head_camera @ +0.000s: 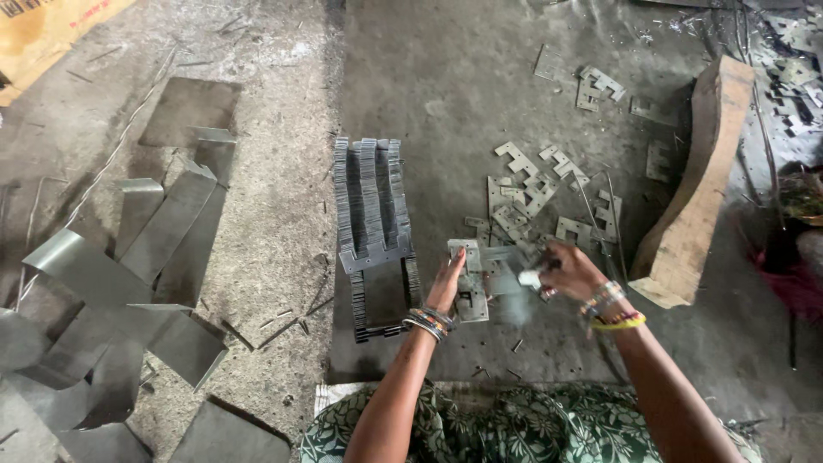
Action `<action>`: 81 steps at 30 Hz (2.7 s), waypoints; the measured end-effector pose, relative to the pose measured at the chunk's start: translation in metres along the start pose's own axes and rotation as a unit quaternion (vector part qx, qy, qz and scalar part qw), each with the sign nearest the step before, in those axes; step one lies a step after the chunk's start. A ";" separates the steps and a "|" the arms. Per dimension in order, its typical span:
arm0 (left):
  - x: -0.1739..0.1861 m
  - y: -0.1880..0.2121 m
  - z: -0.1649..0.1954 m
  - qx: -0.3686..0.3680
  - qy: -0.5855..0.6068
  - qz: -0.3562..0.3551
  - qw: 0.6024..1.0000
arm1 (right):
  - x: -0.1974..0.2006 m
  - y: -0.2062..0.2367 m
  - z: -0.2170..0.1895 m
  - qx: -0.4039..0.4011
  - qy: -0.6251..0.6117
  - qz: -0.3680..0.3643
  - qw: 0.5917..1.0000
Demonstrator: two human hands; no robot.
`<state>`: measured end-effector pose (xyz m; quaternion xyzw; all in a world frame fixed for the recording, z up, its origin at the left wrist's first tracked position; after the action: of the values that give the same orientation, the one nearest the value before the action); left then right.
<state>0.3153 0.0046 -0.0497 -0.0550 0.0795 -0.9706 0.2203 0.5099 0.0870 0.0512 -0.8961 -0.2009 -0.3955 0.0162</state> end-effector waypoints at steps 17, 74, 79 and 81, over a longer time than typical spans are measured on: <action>0.016 -0.004 -0.010 0.315 0.326 0.129 0.882 | -0.054 -0.057 -0.069 0.091 0.395 0.049 0.913; 0.040 -0.011 -0.045 0.224 0.150 0.186 0.945 | -0.054 -0.034 -0.015 0.023 -0.223 0.025 0.974; 0.004 0.016 -0.045 0.401 0.422 0.106 0.806 | -0.035 -0.014 0.001 0.093 0.211 0.157 0.960; 0.005 0.017 -0.029 0.396 0.426 0.095 0.807 | -0.075 0.010 0.045 -0.032 0.400 -0.042 0.915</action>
<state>0.3143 -0.0091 -0.0806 0.4644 -0.2213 -0.8177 0.2584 0.4997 0.0601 -0.0325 -0.6537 -0.2022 -0.7275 0.0499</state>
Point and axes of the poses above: each hand's wrist, its own y-axis away from the middle knuckle, its own x-axis out of the back of the hand, z = x × y, the point moved 10 cm from there along -y, towards the middle knuckle, and after that the axes turned 14 degrees about z, right-handed, at the moved point
